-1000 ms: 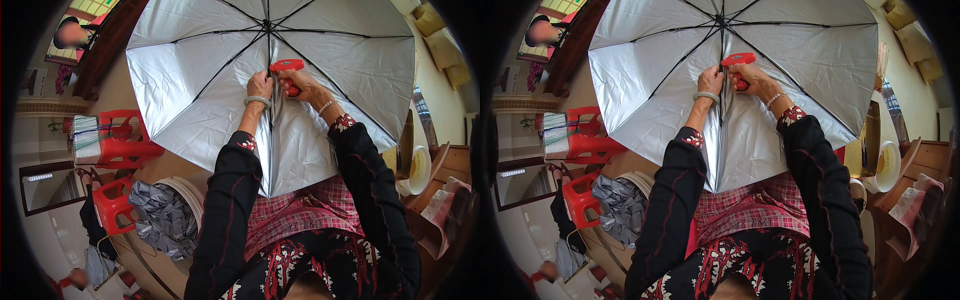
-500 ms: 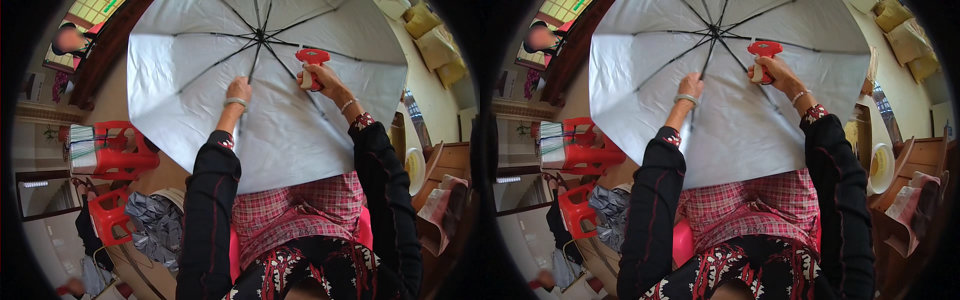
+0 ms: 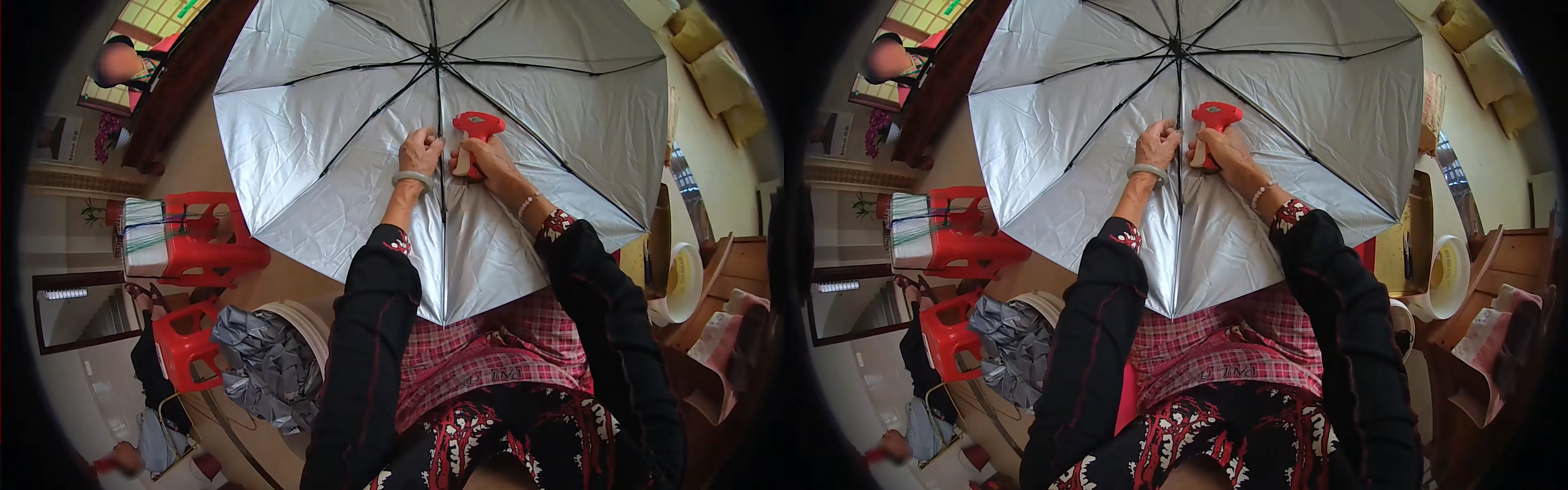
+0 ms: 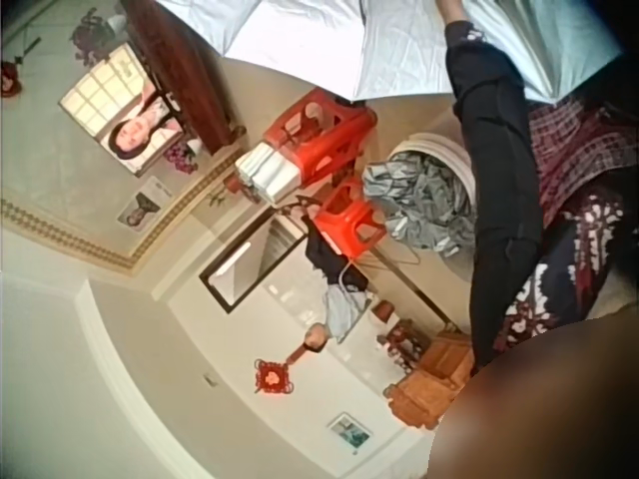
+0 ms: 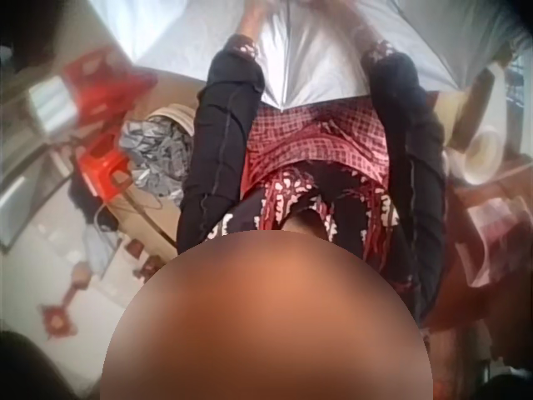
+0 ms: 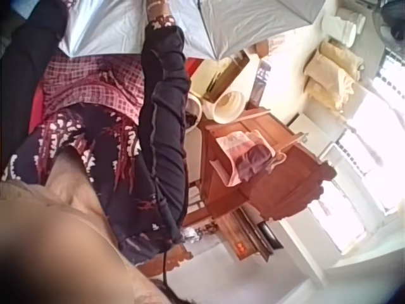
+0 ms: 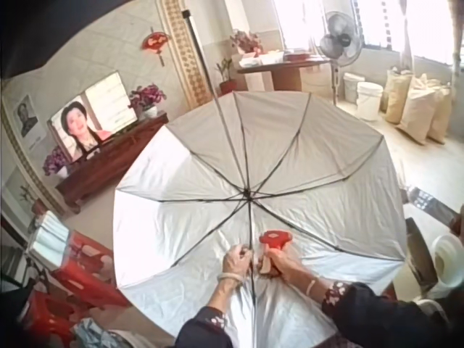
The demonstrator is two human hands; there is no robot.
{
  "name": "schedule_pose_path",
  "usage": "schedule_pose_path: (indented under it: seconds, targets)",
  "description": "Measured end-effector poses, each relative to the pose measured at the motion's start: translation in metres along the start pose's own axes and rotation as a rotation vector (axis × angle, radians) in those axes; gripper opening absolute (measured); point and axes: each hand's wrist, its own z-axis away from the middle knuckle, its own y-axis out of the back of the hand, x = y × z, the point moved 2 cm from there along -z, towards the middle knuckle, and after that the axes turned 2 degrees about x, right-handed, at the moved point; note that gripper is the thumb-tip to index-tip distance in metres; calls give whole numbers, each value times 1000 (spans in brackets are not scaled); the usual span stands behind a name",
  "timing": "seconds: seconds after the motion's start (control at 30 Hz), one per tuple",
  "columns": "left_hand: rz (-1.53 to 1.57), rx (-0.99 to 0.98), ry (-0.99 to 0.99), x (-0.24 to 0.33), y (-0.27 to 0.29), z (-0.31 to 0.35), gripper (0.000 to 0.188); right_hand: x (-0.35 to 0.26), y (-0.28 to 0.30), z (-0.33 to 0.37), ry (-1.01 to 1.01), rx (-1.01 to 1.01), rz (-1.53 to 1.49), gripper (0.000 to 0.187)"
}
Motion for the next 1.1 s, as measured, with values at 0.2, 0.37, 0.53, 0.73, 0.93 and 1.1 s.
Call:
schedule_pose_path:
  seconds: [0.2, 0.37, 0.53, 0.73, 0.93, 1.1]
  targets:
    - [-78, -29, 6, -2, -6, -2, 25, -7, -5, -6, -88, 33, 43, 21]
    - [-89, 2, -21, -2, -12, -2, 23, -5, -9, -6, -131, 16, 19, 21]
    - [-108, -35, 22, -6, -12, -3, 24, 0, -10, -8, -116, 8, -66, 23]
    - [-85, -29, 21, -1, -13, -3, 25, -5, 6, -6, -237, -131, -320, 26]
    - [-97, -47, 19, 4, -12, -2, 25, -9, 8, -13, -288, -203, -325, 26]
    - [-133, -92, 20, 1, -12, -4, 25, -17, 3, -13, -335, -190, -230, 25]
